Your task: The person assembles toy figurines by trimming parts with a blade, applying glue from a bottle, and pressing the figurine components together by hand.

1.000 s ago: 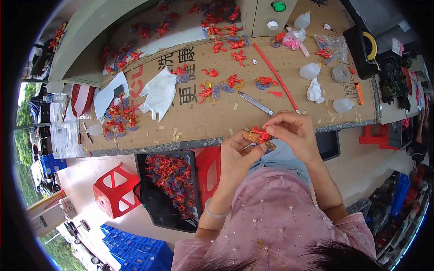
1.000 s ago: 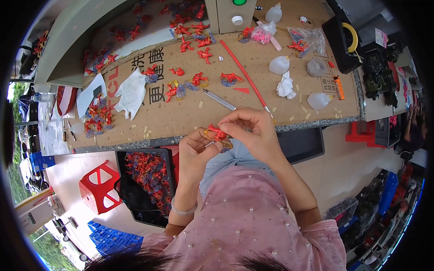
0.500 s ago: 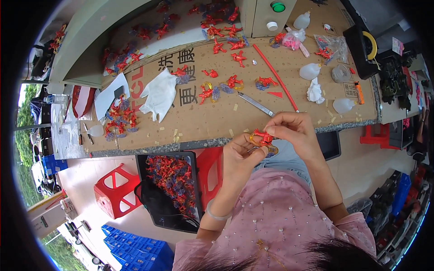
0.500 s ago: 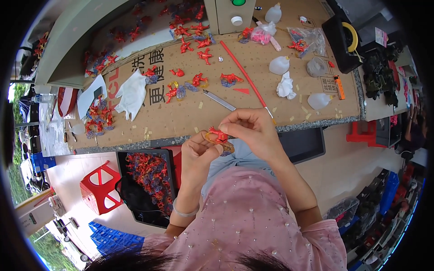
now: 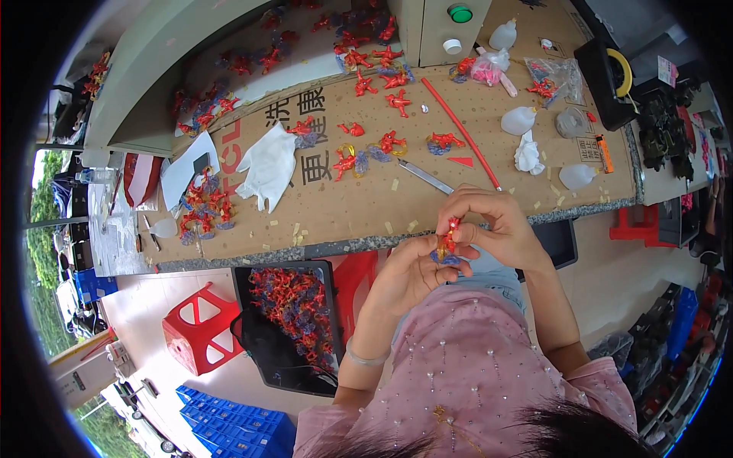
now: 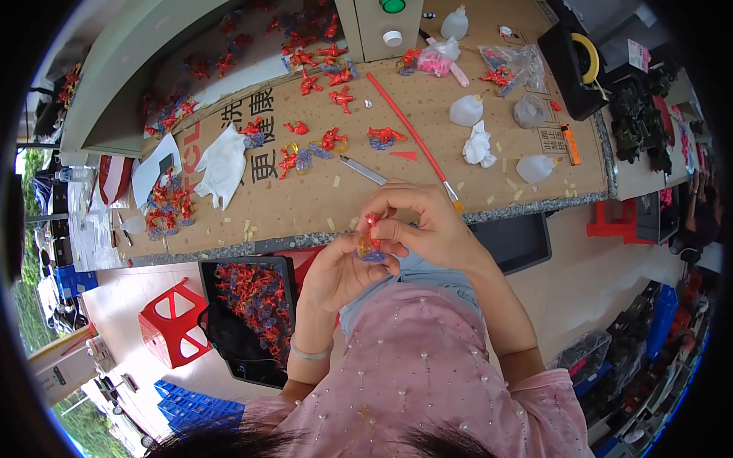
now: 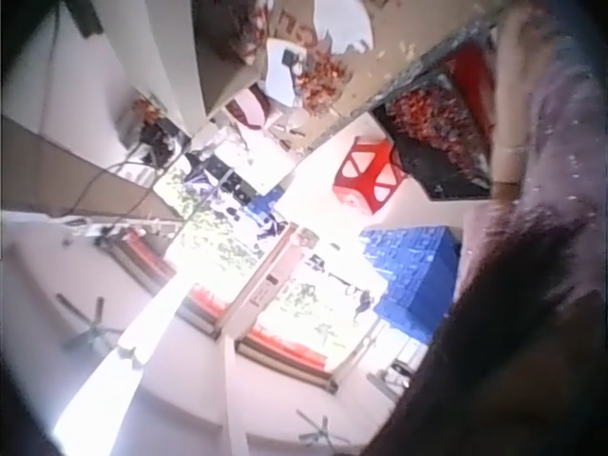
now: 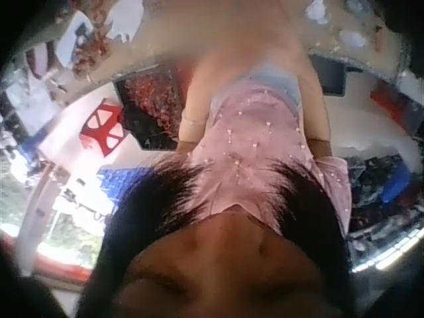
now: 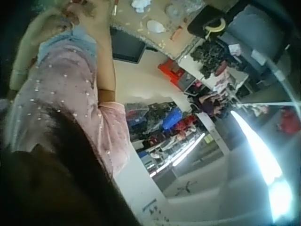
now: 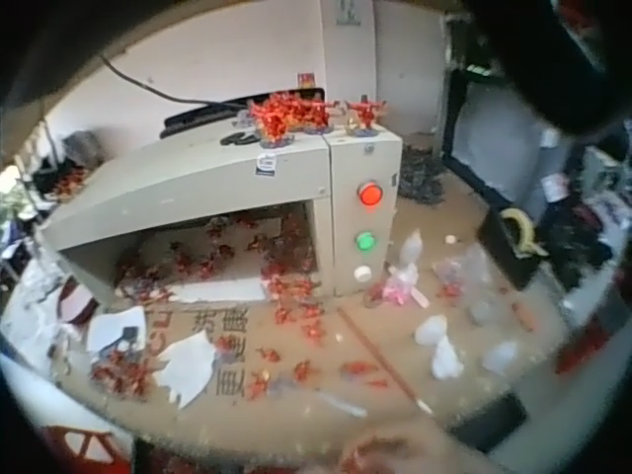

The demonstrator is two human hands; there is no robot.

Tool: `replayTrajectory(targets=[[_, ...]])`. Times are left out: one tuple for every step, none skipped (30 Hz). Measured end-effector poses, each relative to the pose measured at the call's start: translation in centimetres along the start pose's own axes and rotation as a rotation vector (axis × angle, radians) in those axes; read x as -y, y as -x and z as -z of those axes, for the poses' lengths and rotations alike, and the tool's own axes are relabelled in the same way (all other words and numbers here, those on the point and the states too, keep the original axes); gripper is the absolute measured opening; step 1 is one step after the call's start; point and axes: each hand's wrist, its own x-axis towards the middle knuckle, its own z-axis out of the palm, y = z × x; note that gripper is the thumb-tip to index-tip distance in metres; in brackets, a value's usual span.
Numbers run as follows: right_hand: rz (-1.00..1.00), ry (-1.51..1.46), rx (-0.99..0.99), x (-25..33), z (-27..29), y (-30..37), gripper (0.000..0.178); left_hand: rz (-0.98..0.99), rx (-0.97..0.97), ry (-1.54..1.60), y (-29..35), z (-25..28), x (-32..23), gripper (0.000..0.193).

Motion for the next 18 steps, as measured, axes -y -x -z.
replayTrajectory(targets=[[-0.101, -0.055, -0.006, 0.1, 0.0, 0.0, 0.015, -0.033, -0.038, -0.063, 0.0, -0.5, -0.1, 0.039], [-0.102, -0.056, -0.005, 0.1, -0.1, 0.0, 0.015, -0.066, -0.077, -0.126, 0.0, -0.8, -0.1, 0.043], [-0.150, -0.109, -0.041, 0.2, -0.1, 0.1, 0.015, -0.061, -0.076, -0.126, -0.2, -0.9, 0.1, 0.043], [-0.198, -0.162, -0.077, 0.2, 0.0, 0.3, 0.015, -0.207, -0.131, -0.247, -0.3, -1.0, 0.3, 0.040], [-0.200, -0.162, -0.081, 0.1, 0.0, 0.4, 0.015, -0.353, -0.186, -0.367, -0.4, -1.1, 0.5, 0.038], [-0.235, -0.192, -0.100, 0.1, -0.1, 0.5, 0.015, -0.351, -0.186, -0.366, -0.4, -1.4, 0.6, 0.038], [-0.269, -0.222, -0.120, 0.1, -0.2, 0.5, 0.015, -0.369, -0.200, -0.509, -0.3, -1.9, 0.6, 0.035], [-0.271, -0.223, -0.122, 0.2, -0.2, 0.6, 0.015, -0.386, -0.213, -0.651, -0.2, -2.2, 0.6, 0.035], [-0.282, -0.225, -0.118, 0.3, -0.3, 0.5, 0.014, -0.387, -0.216, -0.651, -0.3, -2.2, 0.7, 0.035], [-0.294, -0.227, -0.115, 0.4, -0.4, 0.4, 0.014, -0.381, -0.270, -0.617, -0.4, -2.1, 0.7, 0.037], [-0.294, -0.229, -0.112, 0.6, -0.4, 0.3, 0.014, -0.375, -0.323, -0.583, -0.4, -2.1, 0.8, 0.041], [-0.384, -0.264, -0.129, 1.0, -0.4, 0.2, 0.014, -0.372, -0.322, -0.583, -0.4, -2.1, 0.7, 0.041], [-0.474, -0.300, -0.146, 1.2, -0.4, 0.1, 0.014, -0.380, -0.318, -0.586, -0.3, -2.1, 0.7, 0.042], [-0.475, -0.300, -0.147, 1.0, -0.4, 0.1, 0.014, -0.388, -0.314, -0.588, -0.2, -2.1, 0.7, 0.042], [-0.456, -0.265, -0.151, 0.7, -0.3, 0.2, 0.013, -0.386, -0.313, -0.589, -0.2, -2.3, 0.8, 0.042], [-0.437, -0.230, -0.155, 0.6, -0.3, 0.2, 0.013, -0.392, -0.298, -0.582, -0.3, -2.5, 0.8, 0.044], [-0.437, -0.230, -0.156, 0.5, -0.3, 0.3, 0.013, -0.398, -0.283, -0.576, -0.3, -2.7, 0.9, 0.046], [-0.434, -0.246, -0.160, 0.4, -0.3, 0.2, 0.013, -0.399, -0.285, -0.575, -0.3, -2.8, 1.0, 0.046]])
